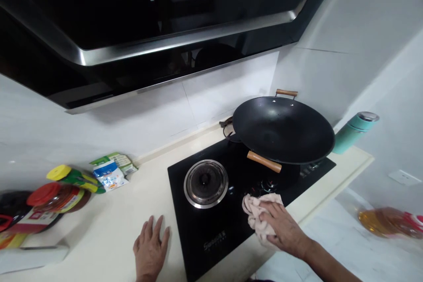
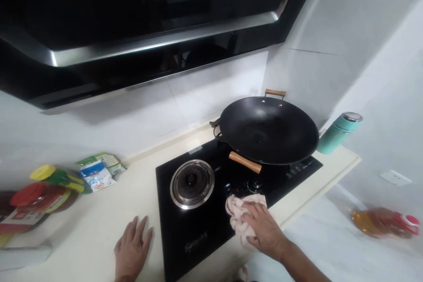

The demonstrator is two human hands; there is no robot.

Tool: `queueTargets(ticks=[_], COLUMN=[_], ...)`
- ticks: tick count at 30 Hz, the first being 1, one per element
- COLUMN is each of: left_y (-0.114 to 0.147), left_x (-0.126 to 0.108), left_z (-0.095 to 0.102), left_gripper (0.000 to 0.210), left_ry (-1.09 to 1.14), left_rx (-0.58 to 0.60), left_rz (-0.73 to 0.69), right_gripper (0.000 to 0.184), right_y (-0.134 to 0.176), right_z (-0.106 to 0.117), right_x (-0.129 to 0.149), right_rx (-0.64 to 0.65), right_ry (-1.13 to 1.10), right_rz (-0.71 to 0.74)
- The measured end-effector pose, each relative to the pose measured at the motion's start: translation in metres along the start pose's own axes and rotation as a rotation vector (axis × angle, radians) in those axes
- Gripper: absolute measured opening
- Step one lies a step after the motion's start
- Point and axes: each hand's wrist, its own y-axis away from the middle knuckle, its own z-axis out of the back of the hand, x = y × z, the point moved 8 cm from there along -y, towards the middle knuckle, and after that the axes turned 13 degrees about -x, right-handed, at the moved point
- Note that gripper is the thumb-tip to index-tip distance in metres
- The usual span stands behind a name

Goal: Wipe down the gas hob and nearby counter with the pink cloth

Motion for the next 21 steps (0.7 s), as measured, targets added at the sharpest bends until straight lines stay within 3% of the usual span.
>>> queueTargets(ticks=[5,8,12,17,21], left_y=[0.001,0.002,0.001,0.000,0.000], left_x=[0.001,0.002,0.001,0.000,0.001], left_z=[-0.001,-0.001,-0.001,0.000,0.000], left_gripper=[0.055,0.053,0.053,0.055,0.054], left_ry=[-0.015,-0.013,-0.016,-0.017,0.002], left_rx=[-0.010,-0.022,-0.018,-0.005,-0.003], left_rz=[-0.024,-0.023,-0.017,-0.012,-0.002], right_gripper=[0.052,0.048,0.040,0.042,0.042], right_y=[0.019,0.031,0.015,-0.020,-0.009], right_z=[0.002,0.004,0.010,0.000,-0.006], right_x=[-0.026,-0.052,-0.077,-0.057,-0.043], right_rx=[-0.042,-0.119,-0.233,-0.214,-0.228], right_ry=[0.030,0.077,0.164,0.155,0.166], right_rz=[-0.048,-0.079,-0.139,-0.153,-0.219])
